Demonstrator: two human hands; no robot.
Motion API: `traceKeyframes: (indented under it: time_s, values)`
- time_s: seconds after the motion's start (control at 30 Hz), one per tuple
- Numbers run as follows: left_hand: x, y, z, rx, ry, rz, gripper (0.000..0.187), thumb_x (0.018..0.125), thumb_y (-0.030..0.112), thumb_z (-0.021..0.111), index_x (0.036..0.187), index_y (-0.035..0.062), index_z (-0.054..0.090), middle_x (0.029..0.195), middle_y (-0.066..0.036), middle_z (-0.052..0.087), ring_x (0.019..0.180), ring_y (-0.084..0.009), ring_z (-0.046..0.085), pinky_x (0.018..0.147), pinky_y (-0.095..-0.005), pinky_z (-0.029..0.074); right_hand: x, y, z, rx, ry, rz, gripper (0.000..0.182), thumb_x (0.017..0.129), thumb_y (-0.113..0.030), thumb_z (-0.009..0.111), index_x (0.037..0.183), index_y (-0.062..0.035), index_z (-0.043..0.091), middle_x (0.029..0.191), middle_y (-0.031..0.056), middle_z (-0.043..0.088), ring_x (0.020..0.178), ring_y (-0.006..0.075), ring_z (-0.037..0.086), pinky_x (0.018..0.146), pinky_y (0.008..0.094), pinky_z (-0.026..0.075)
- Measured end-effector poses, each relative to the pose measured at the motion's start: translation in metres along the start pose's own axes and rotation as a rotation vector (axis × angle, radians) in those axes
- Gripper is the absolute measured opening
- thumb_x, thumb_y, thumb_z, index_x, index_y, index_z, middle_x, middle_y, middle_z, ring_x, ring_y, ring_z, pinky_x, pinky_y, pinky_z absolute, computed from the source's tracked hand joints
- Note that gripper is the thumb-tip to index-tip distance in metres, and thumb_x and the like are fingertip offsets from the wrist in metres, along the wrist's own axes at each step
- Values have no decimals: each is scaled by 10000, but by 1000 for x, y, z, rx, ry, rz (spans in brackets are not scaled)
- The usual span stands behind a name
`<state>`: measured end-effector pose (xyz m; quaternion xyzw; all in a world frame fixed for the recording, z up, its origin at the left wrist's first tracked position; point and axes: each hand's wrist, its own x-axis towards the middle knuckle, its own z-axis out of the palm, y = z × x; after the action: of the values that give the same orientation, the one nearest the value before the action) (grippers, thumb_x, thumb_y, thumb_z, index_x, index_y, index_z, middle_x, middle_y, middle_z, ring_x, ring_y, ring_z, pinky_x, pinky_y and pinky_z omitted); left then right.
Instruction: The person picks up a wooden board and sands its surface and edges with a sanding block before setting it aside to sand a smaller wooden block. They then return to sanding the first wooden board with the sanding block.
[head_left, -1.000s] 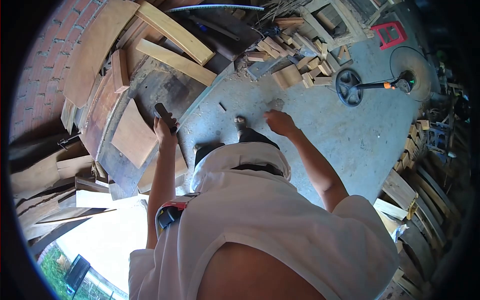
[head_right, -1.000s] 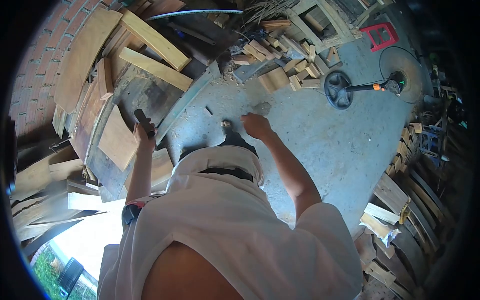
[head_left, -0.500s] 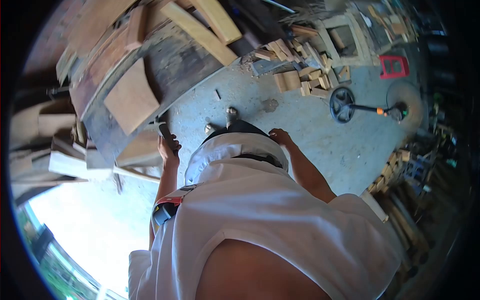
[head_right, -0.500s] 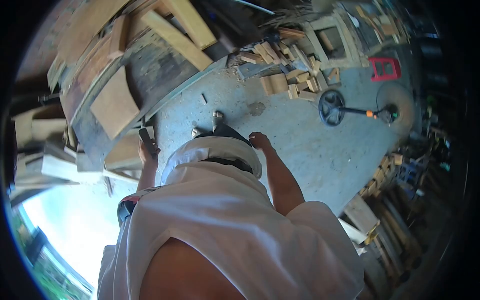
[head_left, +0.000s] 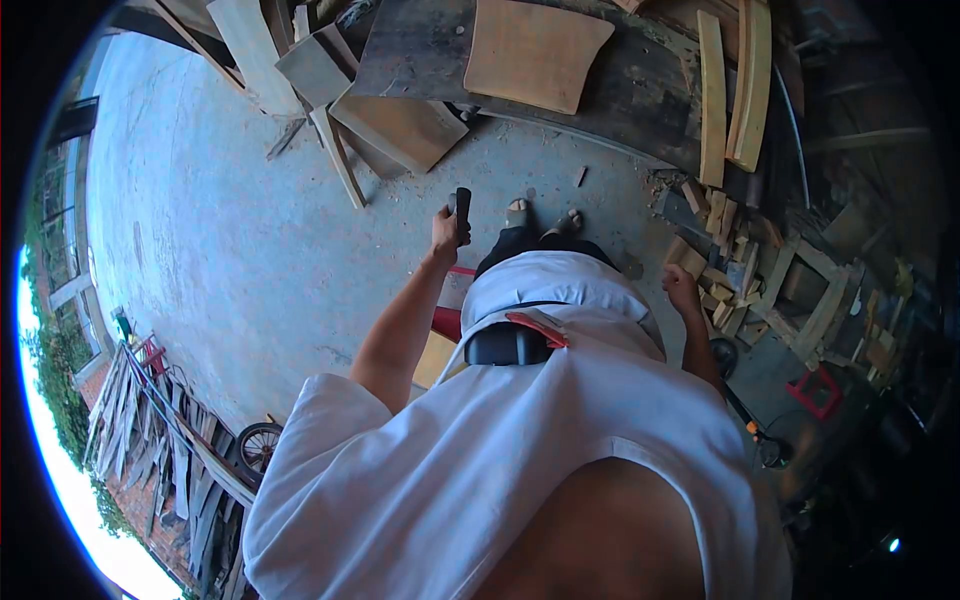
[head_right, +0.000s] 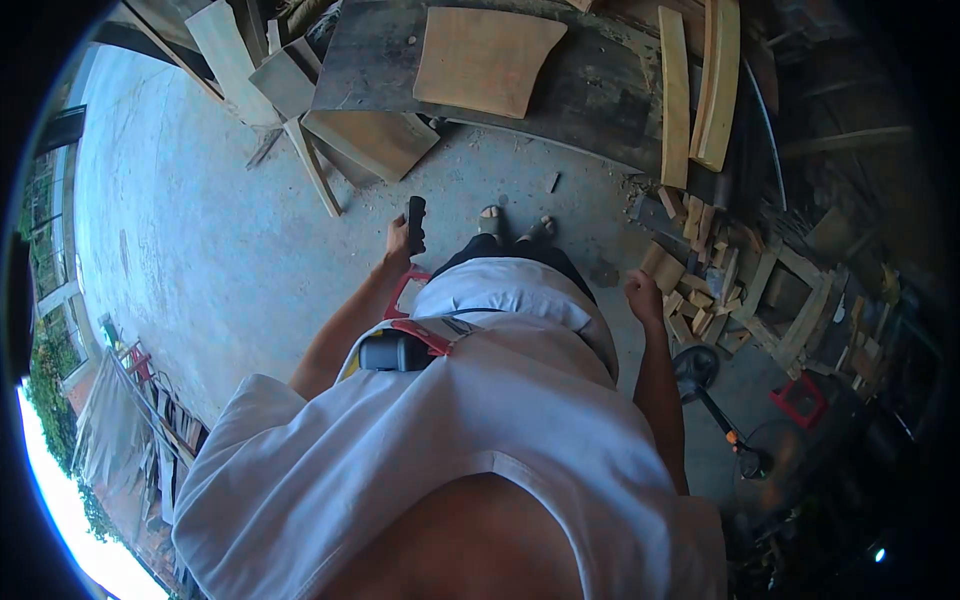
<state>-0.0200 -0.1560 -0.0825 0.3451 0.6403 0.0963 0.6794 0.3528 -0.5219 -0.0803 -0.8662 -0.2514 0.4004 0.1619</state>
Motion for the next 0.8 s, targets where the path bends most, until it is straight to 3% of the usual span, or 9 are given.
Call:
traceKeyframes:
  time_s: [0.07, 0.27, 0.53, 0.73, 0.8]
  values:
    - [1, -7, 0, 36, 25, 20, 129, 936, 203, 520, 935, 75, 535, 647, -33, 521, 480, -142, 515, 410, -294, 414, 1, -25, 0, -32, 6, -61, 351, 911, -197, 561, 1212, -28, 631, 956, 133, 711, 833, 203, 689, 787, 339, 529]
    - [1, -14, -1, 139, -11, 111, 106, 910, 147, 520, 957, 61, 561, 655, -3, 522, 483, -116, 506, 399, -274, 408, -11, -60, 6, -67, -26, -10, 359, 905, -212, 535, 1212, -57, 637, 950, 130, 713, 835, 218, 692, 774, 348, 527]
    - [18, 11, 5, 353, -102, 159, 120, 896, 89, 474, 963, 62, 571, 629, -6, 510, 449, -122, 501, 368, -280, 418, -66, -7, 49, -43, 58, 126, 348, 896, -278, 550, 1171, -96, 663, 862, 129, 713, 814, 232, 705, 766, 368, 539]
    - [47, 39, 27, 374, -219, 260, 139, 887, 113, 498, 992, 59, 571, 638, 5, 497, 483, -103, 492, 385, -262, 409, -113, 35, 69, -125, -43, 234, 327, 887, -292, 616, 1159, -116, 669, 1043, 135, 711, 956, 303, 692, 862, 409, 537]
    - [53, 46, 38, 300, -176, 267, 283, 896, 102, 486, 1153, 60, 597, 646, 16, 492, 478, -95, 473, 391, -259, 398, -115, 44, 67, -127, -84, 280, 319, 886, -282, 626, 1155, -117, 669, 1098, 134, 702, 993, 313, 683, 885, 418, 532]
